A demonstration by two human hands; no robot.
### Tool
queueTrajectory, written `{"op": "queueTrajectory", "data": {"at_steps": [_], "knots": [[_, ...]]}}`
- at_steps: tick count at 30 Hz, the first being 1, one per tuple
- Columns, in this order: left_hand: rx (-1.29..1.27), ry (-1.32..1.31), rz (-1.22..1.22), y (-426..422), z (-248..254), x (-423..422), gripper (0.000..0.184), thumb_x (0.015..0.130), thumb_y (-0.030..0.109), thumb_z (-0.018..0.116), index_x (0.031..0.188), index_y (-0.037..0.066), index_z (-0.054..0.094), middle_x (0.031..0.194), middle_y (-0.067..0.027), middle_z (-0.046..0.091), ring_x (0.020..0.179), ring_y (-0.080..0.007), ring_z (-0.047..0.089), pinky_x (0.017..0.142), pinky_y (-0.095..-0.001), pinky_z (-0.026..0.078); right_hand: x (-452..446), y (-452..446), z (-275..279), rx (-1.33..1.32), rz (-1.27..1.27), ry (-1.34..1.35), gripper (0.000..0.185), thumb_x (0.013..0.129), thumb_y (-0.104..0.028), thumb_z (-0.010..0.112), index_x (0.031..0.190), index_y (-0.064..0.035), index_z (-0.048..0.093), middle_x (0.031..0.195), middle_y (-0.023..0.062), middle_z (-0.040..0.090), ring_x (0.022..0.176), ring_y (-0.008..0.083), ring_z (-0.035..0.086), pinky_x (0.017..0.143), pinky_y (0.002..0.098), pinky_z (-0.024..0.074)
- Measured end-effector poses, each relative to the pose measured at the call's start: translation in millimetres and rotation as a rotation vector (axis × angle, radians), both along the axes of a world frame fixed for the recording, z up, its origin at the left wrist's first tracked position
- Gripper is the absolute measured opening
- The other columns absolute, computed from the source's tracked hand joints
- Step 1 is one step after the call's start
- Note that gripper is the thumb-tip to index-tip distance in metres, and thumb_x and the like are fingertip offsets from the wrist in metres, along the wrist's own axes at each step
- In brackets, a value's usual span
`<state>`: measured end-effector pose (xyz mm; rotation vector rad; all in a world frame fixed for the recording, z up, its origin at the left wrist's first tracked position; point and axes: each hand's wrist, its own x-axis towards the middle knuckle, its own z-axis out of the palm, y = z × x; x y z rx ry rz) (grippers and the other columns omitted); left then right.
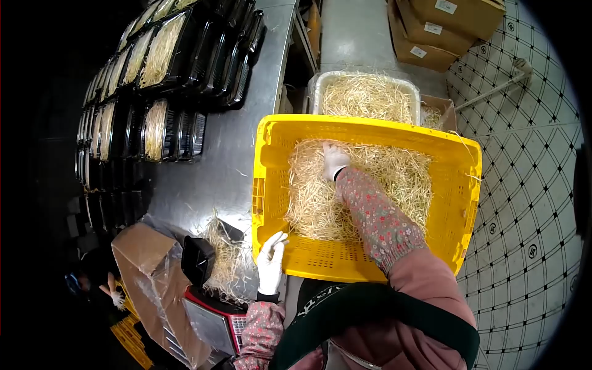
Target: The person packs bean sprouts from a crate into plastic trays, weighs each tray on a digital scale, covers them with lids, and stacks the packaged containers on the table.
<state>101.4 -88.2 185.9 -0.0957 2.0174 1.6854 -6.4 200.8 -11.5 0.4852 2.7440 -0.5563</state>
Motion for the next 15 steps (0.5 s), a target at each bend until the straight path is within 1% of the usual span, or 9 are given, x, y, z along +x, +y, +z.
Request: {"op": "queueTrajectory", "data": {"at_steps": [1, 5, 7, 8, 9, 10, 11, 12, 15], "knots": [[0.004, -0.004, -0.001, 1, 0, -2, 0.034, 0.100, 0.005, 0.054, 0.133, -0.002, 0.055, 0.123, -0.0129, 0.065, 0.109, -0.0208, 0.063, 0.098, -0.0304, 0.048, -4, 7, -1, -0.041, 0.038, -0.047, 0.085, 0.069, -0.030, 0.079, 0.140, -0.0017, 0.043, 0.110, 0.0181, 0.067, 0.103, 0.0357, 0.065, 0.088, 0.0432, 0.0545], [0.026, -0.021, -0.087, 9, -2, -19, 0.033, 0.099, 0.003, 0.054, 0.131, -0.003, 0.056, 0.119, -0.0124, 0.067, 0.107, -0.0184, 0.064, 0.097, -0.0287, 0.048, 10, 43, 52, -0.248, -0.041, -0.323, 0.073, 0.074, -0.034, 0.073, 0.136, -0.0020, 0.052, 0.127, 0.0201, 0.063, 0.117, 0.0310, 0.062, 0.097, 0.0409, 0.0510], [0.060, -0.041, -0.139, 16, -2, -34, 0.033, 0.098, 0.003, 0.054, 0.130, -0.005, 0.056, 0.118, -0.0122, 0.067, 0.105, -0.0167, 0.064, 0.097, -0.0274, 0.048, 37, 66, 75, -0.260, -0.187, -0.211, 0.065, 0.068, -0.033, 0.075, 0.124, -0.0036, 0.061, 0.119, 0.0221, 0.066, 0.108, 0.0342, 0.065, 0.095, 0.0389, 0.0520], [0.120, -0.060, -0.174, 19, -3, -42, 0.033, 0.099, 0.003, 0.054, 0.130, -0.006, 0.055, 0.117, -0.0125, 0.067, 0.105, -0.0166, 0.064, 0.097, -0.0275, 0.048, 78, 103, 68, -0.462, -0.322, 0.051, 0.062, 0.062, -0.031, 0.077, 0.117, -0.0016, 0.065, 0.108, 0.0221, 0.069, 0.099, 0.0351, 0.067, 0.090, 0.0383, 0.0531], [0.129, -0.063, -0.190, 22, -4, -48, 0.033, 0.098, 0.003, 0.054, 0.130, -0.007, 0.055, 0.117, -0.0130, 0.067, 0.104, -0.0167, 0.065, 0.096, -0.0276, 0.048, 96, 121, 79, -0.588, -0.460, 0.028, 0.058, 0.059, -0.025, 0.079, 0.110, -0.0002, 0.067, 0.097, 0.0184, 0.071, 0.090, 0.0294, 0.068, 0.084, 0.0355, 0.0539], [0.146, -0.126, -0.187, 24, -7, -54, 0.035, 0.099, 0.006, 0.055, 0.132, -0.005, 0.054, 0.119, -0.0126, 0.067, 0.103, -0.0166, 0.065, 0.095, -0.0278, 0.049, 114, 130, 103, -0.817, -0.500, 0.209, 0.054, 0.061, -0.016, 0.079, 0.110, 0.0008, 0.067, 0.093, 0.0139, 0.071, 0.085, 0.0211, 0.067, 0.081, 0.0306, 0.0531], [0.180, -0.188, -0.207, 26, -13, -58, 0.036, 0.100, 0.010, 0.055, 0.133, -0.004, 0.054, 0.120, -0.0127, 0.066, 0.104, -0.0172, 0.065, 0.095, -0.0281, 0.049, 128, 135, 124, -0.900, -0.492, 0.335, 0.051, 0.064, -0.006, 0.075, 0.114, 0.0011, 0.065, 0.096, 0.0085, 0.071, 0.084, 0.0145, 0.064, 0.081, 0.0276, 0.0519], [0.213, -0.251, -0.227, 29, -21, -62, 0.038, 0.101, 0.014, 0.055, 0.134, -0.003, 0.053, 0.122, -0.0128, 0.065, 0.106, -0.0178, 0.065, 0.094, -0.0284, 0.050, 138, 134, 161, -0.884, -0.539, 0.347, 0.054, 0.066, -0.002, 0.072, 0.118, 0.0013, 0.063, 0.099, 0.0060, 0.071, 0.086, 0.0138, 0.064, 0.083, 0.0277, 0.0515], [0.284, -0.445, -0.251, 53, -46, -66, 0.046, 0.103, 0.026, 0.051, 0.140, -0.001, 0.047, 0.132, -0.0156, 0.059, 0.111, -0.0240, 0.063, 0.096, -0.0352, 0.050, 156, 111, 209, -0.976, -0.498, 0.444, 0.057, 0.067, -0.003, 0.071, 0.124, 0.0006, 0.060, 0.107, 0.0056, 0.070, 0.093, 0.0131, 0.063, 0.086, 0.0282, 0.0507]]}}
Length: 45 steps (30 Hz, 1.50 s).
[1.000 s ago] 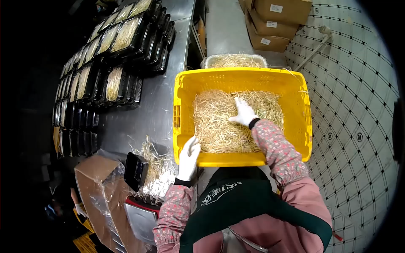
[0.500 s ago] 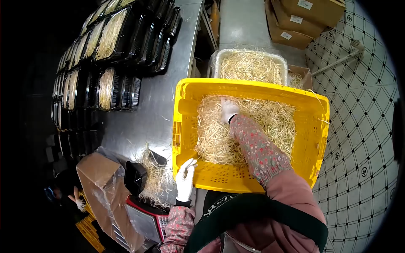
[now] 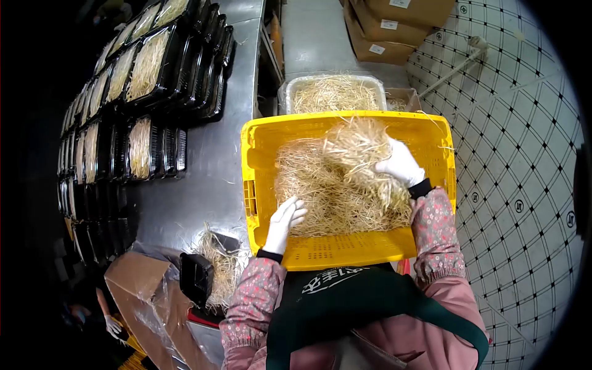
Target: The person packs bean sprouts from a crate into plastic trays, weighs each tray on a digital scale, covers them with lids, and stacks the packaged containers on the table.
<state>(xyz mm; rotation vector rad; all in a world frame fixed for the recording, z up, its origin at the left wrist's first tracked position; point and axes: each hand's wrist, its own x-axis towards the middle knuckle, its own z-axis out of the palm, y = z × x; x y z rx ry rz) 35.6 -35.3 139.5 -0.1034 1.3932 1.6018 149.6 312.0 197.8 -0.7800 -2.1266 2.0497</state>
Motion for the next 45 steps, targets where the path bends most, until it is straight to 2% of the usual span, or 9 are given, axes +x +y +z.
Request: {"op": "queueTrajectory", "data": {"at_steps": [4, 7, 15, 23, 27, 34, 38, 41, 45], "knots": [[-0.094, -0.384, 0.019, 31, -68, 7, 0.105, 0.088, 0.080, 0.035, 0.156, 0.004, 0.013, 0.157, -0.0205, 0.031, 0.141, -0.0349, 0.036, 0.115, -0.0579, 0.020, -4, -76, -29, 0.358, 0.222, -0.228, 0.101, 0.069, -0.030, 0.084, 0.151, -0.0036, 0.031, 0.145, 0.0198, 0.048, 0.132, 0.0310, 0.049, 0.109, 0.0346, 0.0397], [-0.416, -0.388, 0.031, 25, -102, 1, 0.112, 0.082, 0.088, 0.026, 0.157, 0.007, 0.012, 0.159, -0.0177, 0.028, 0.146, -0.0397, 0.024, 0.115, -0.0634, 0.009, -9, -81, -74, 0.425, 0.385, -0.536, 0.118, 0.072, -0.053, 0.079, 0.154, 0.0040, 0.015, 0.150, 0.0264, 0.039, 0.138, 0.0341, 0.042, 0.113, 0.0368, 0.0344], [-0.430, -0.168, 0.214, 34, -155, 8, 0.080, 0.092, 0.063, 0.054, 0.143, 0.002, 0.046, 0.132, -0.0111, 0.059, 0.108, -0.0223, 0.060, 0.094, -0.0376, 0.048, -31, -122, -180, 0.345, 0.238, -0.522, 0.085, 0.086, -0.044, 0.068, 0.149, 0.0016, 0.033, 0.143, 0.0259, 0.048, 0.128, 0.0372, 0.051, 0.110, 0.0414, 0.0395], [-0.040, -0.358, 0.276, 53, -41, 16, 0.041, 0.091, 0.020, 0.067, 0.127, 0.001, 0.058, 0.127, -0.0097, 0.062, 0.118, -0.0214, 0.056, 0.104, -0.0358, 0.041, -14, -103, -112, -0.626, 0.089, 0.005, 0.066, 0.078, -0.021, 0.082, 0.133, 0.0018, 0.054, 0.122, 0.0106, 0.066, 0.107, 0.0144, 0.061, 0.096, 0.0295, 0.0471], [-0.164, -0.175, 0.182, 55, -104, 5, 0.023, 0.083, 0.010, 0.069, 0.105, 0.002, 0.069, 0.108, -0.0097, 0.069, 0.106, -0.0200, 0.060, 0.098, -0.0344, 0.043, -10, -91, -158, -0.303, 0.077, -0.094, 0.071, 0.076, -0.027, 0.084, 0.134, 0.0003, 0.053, 0.122, 0.0128, 0.065, 0.110, 0.0198, 0.061, 0.099, 0.0323, 0.0462], [-0.407, 0.036, 0.074, 9, -133, -6, 0.057, 0.076, -0.008, 0.068, 0.130, -0.004, 0.050, 0.107, -0.0105, 0.065, 0.095, -0.0195, 0.061, 0.085, -0.0311, 0.050, 34, -53, -187, 0.026, -0.080, -0.345, 0.075, 0.080, -0.031, 0.076, 0.143, -0.0033, 0.044, 0.134, 0.0208, 0.058, 0.122, 0.0321, 0.056, 0.103, 0.0406, 0.0435], [-0.470, 0.381, 0.232, 21, -170, -13, 0.051, 0.086, 0.009, 0.074, 0.127, -0.004, 0.048, 0.094, -0.0033, 0.062, 0.080, -0.0134, 0.057, 0.074, -0.0263, 0.048, 31, -65, -182, 0.293, -0.353, -0.462, 0.074, 0.085, -0.044, 0.068, 0.143, -0.0043, 0.044, 0.133, 0.0226, 0.057, 0.123, 0.0356, 0.055, 0.104, 0.0421, 0.0434], [-0.428, 0.315, 0.260, 64, -180, -5, 0.049, 0.087, 0.017, 0.076, 0.123, -0.004, 0.052, 0.094, -0.0025, 0.063, 0.081, -0.0122, 0.057, 0.074, -0.0261, 0.048, -4, -131, -204, -0.235, -0.517, 0.170, 0.074, 0.085, -0.034, 0.071, 0.145, -0.0017, 0.040, 0.138, 0.0237, 0.054, 0.130, 0.0341, 0.050, 0.108, 0.0410, 0.0411], [-0.214, 0.143, 0.244, 95, -102, 24, 0.031, 0.088, 0.003, 0.070, 0.117, -0.003, 0.060, 0.106, -0.0066, 0.067, 0.094, -0.0149, 0.062, 0.085, -0.0277, 0.049, -7, -156, -205, -0.202, -0.352, -0.141, 0.082, 0.083, -0.015, 0.077, 0.146, 0.0069, 0.030, 0.134, 0.0214, 0.054, 0.125, 0.0289, 0.052, 0.108, 0.0362, 0.0397]]}}
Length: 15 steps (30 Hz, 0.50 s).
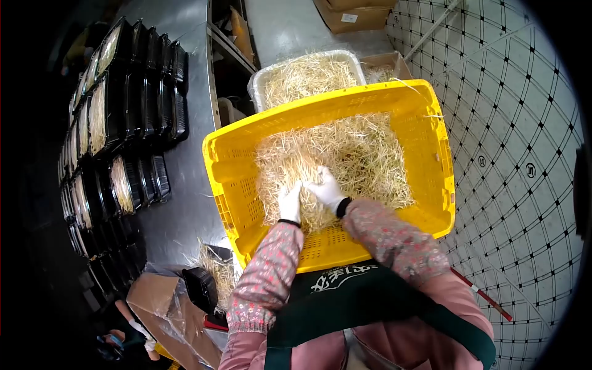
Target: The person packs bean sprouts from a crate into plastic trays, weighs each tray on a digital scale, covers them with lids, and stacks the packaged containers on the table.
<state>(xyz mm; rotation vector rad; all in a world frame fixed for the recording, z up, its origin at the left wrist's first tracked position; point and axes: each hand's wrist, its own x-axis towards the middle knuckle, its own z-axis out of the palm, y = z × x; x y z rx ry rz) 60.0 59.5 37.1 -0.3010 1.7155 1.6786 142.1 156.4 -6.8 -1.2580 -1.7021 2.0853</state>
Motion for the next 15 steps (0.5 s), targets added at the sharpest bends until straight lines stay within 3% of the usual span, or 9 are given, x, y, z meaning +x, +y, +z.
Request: {"op": "queueTrajectory", "data": {"at_steps": [2, 3, 4, 7, 9, 10, 11, 14, 15], "knots": [[0.007, 0.032, -0.161, -22, 22, -9, 0.033, 0.088, 0.002, 0.070, 0.119, -0.004, 0.060, 0.111, -0.0086, 0.067, 0.100, -0.0147, 0.061, 0.090, -0.0270, 0.048, 20, 42, 61, -0.353, 0.119, 0.062, 0.089, 0.080, -0.031, 0.078, 0.148, 0.0023, 0.032, 0.139, 0.0236, 0.050, 0.124, 0.0319, 0.054, 0.110, 0.0364, 0.0393], [0.070, -0.127, -0.179, -48, -10, -23, 0.037, 0.086, 0.006, 0.072, 0.120, -0.003, 0.060, 0.111, -0.0087, 0.067, 0.100, -0.0149, 0.062, 0.090, -0.0254, 0.047, 29, 64, 79, -0.080, 0.295, -0.131, 0.093, 0.079, -0.033, 0.078, 0.149, 0.0019, 0.029, 0.140, 0.0229, 0.048, 0.124, 0.0319, 0.053, 0.109, 0.0398, 0.0401], [-0.181, -0.106, -0.212, -70, -45, -39, 0.029, 0.087, 0.009, 0.072, 0.113, 0.002, 0.061, 0.101, -0.0068, 0.068, 0.091, -0.0160, 0.064, 0.082, -0.0279, 0.051, 36, 78, 66, 0.119, 0.427, -0.293, 0.092, 0.081, -0.037, 0.075, 0.151, 0.0001, 0.026, 0.144, 0.0231, 0.044, 0.128, 0.0326, 0.049, 0.110, 0.0432, 0.0392], [-0.195, -0.250, -0.056, -60, -50, -50, 0.009, 0.091, 0.009, 0.062, 0.097, 0.009, 0.057, 0.092, -0.0081, 0.064, 0.075, -0.0198, 0.062, 0.064, -0.0328, 0.051, 44, 81, 29, 0.298, 0.336, -0.447, 0.088, 0.085, -0.042, 0.068, 0.151, -0.0011, 0.027, 0.151, 0.0234, 0.037, 0.137, 0.0343, 0.041, 0.112, 0.0455, 0.0362], [-0.172, -0.284, 0.042, -23, -52, -19, 0.015, 0.093, 0.016, 0.061, 0.106, 0.008, 0.060, 0.099, -0.0089, 0.064, 0.086, -0.0187, 0.059, 0.075, -0.0329, 0.049, 26, 45, 17, 0.287, 0.299, -0.505, 0.077, 0.088, -0.042, 0.063, 0.148, -0.0022, 0.034, 0.152, 0.0242, 0.036, 0.138, 0.0357, 0.039, 0.113, 0.0455, 0.0354], [-0.234, -0.299, 0.064, -6, -46, -5, 0.021, 0.094, 0.020, 0.061, 0.110, 0.007, 0.060, 0.102, -0.0087, 0.064, 0.092, -0.0188, 0.058, 0.080, -0.0345, 0.048, 16, 33, 17, 0.112, 0.362, -0.196, 0.072, 0.091, -0.046, 0.058, 0.147, -0.0047, 0.038, 0.147, 0.0267, 0.041, 0.136, 0.0375, 0.041, 0.111, 0.0445, 0.0366], [-0.156, -0.210, -0.182, -19, -96, -1, 0.035, 0.097, 0.028, 0.056, 0.120, 0.002, 0.057, 0.109, -0.0099, 0.064, 0.101, -0.0205, 0.055, 0.092, -0.0362, 0.044, 6, 17, 21, 0.298, 0.392, -0.239, 0.072, 0.092, -0.049, 0.056, 0.146, -0.0056, 0.038, 0.145, 0.0275, 0.043, 0.135, 0.0381, 0.043, 0.110, 0.0440, 0.0376], [0.235, -0.154, 0.115, -14, -10, 44, 0.055, 0.101, 0.038, 0.049, 0.143, 0.003, 0.042, 0.140, -0.0139, 0.049, 0.119, -0.0223, 0.050, 0.098, -0.0395, 0.041, -8, 41, 97, 0.358, 0.594, -0.206, 0.076, 0.091, -0.057, 0.052, 0.147, -0.0078, 0.038, 0.142, 0.0280, 0.046, 0.132, 0.0397, 0.046, 0.109, 0.0443, 0.0374], [0.259, -0.211, 0.132, -14, 29, 53, 0.052, 0.101, 0.042, 0.048, 0.140, 0.007, 0.044, 0.134, -0.0105, 0.051, 0.116, -0.0227, 0.052, 0.094, -0.0414, 0.045, -10, 50, 105, 0.416, 0.686, -0.131, 0.078, 0.091, -0.060, 0.052, 0.148, -0.0085, 0.037, 0.140, 0.0271, 0.048, 0.129, 0.0387, 0.047, 0.107, 0.0448, 0.0390]]}}
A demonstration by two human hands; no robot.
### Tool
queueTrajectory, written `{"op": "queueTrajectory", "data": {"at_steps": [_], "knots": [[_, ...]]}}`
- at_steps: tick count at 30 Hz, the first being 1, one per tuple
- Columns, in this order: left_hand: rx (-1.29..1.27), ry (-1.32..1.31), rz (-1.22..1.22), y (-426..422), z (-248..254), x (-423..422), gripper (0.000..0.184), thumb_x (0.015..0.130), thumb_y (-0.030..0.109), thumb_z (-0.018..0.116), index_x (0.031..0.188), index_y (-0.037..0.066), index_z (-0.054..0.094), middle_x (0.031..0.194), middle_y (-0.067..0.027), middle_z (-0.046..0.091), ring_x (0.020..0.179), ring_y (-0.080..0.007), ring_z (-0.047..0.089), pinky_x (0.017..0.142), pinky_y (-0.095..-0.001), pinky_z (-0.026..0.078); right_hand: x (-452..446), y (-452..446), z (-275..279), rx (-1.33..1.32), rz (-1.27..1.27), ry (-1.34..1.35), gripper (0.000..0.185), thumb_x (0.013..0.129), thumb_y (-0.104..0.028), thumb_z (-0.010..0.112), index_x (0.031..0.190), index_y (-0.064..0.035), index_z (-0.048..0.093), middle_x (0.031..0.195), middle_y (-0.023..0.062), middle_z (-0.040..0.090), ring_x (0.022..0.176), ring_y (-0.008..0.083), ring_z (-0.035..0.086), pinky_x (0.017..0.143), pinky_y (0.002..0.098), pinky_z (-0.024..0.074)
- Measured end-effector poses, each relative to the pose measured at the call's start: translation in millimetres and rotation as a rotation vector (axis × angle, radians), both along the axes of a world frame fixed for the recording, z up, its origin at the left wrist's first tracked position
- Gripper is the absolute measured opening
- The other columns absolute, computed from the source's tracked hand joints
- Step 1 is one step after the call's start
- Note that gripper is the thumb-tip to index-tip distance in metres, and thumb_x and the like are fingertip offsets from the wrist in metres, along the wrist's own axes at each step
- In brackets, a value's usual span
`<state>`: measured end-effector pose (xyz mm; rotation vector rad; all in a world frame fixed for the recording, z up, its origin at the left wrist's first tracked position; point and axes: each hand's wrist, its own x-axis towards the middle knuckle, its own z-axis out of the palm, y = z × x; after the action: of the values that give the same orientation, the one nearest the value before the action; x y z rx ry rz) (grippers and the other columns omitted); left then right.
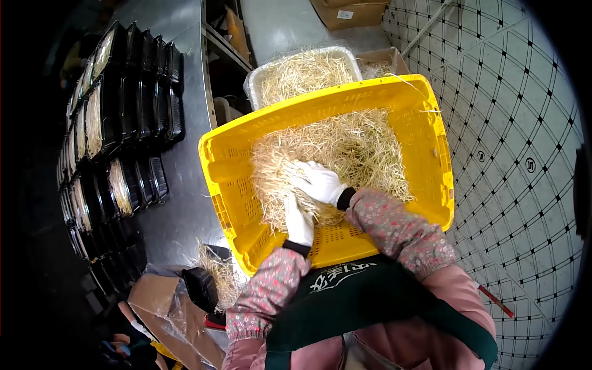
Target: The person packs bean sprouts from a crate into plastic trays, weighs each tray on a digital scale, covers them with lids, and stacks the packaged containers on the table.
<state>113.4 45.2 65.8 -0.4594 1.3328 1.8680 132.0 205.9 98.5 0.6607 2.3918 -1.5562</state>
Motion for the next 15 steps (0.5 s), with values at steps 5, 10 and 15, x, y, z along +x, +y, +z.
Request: {"op": "queueTrajectory", "data": {"at_steps": [5, 10, 15], "knots": [[-0.189, -0.386, -0.525, -50, 40, -6, 0.073, 0.094, 0.041, 0.066, 0.152, 0.011, 0.031, 0.143, -0.0110, 0.049, 0.124, -0.0229, 0.054, 0.094, -0.0445, 0.049, -12, 70, 6, 0.165, 0.237, -0.010, 0.089, 0.088, -0.065, 0.056, 0.147, 0.0000, 0.038, 0.138, 0.0257, 0.051, 0.124, 0.0361, 0.053, 0.105, 0.0452, 0.0424], [-0.683, 0.906, -1.284, -81, 39, -46, 0.121, 0.068, 0.031, 0.087, 0.155, -0.001, 0.010, 0.159, -0.0268, 0.016, 0.148, -0.0376, 0.020, 0.119, -0.0371, 0.025, 29, 72, -21, 0.610, 0.068, -0.063, 0.106, 0.078, -0.061, 0.070, 0.152, -0.0020, 0.023, 0.152, 0.0279, 0.029, 0.141, 0.0431, 0.027, 0.112, 0.0574, 0.0247], [-0.995, 1.150, -1.680, -26, 21, -55, 0.130, 0.057, 0.033, 0.091, 0.158, 0.012, 0.010, 0.163, -0.0182, 0.005, 0.149, -0.0452, 0.008, 0.110, -0.0717, 0.020, 44, -19, -20, 0.550, 0.564, -0.076, 0.132, 0.062, -0.052, 0.087, 0.158, -0.0152, 0.005, 0.162, 0.0228, 0.008, 0.148, 0.0474, 0.008, 0.110, 0.0725, 0.0181]]}}
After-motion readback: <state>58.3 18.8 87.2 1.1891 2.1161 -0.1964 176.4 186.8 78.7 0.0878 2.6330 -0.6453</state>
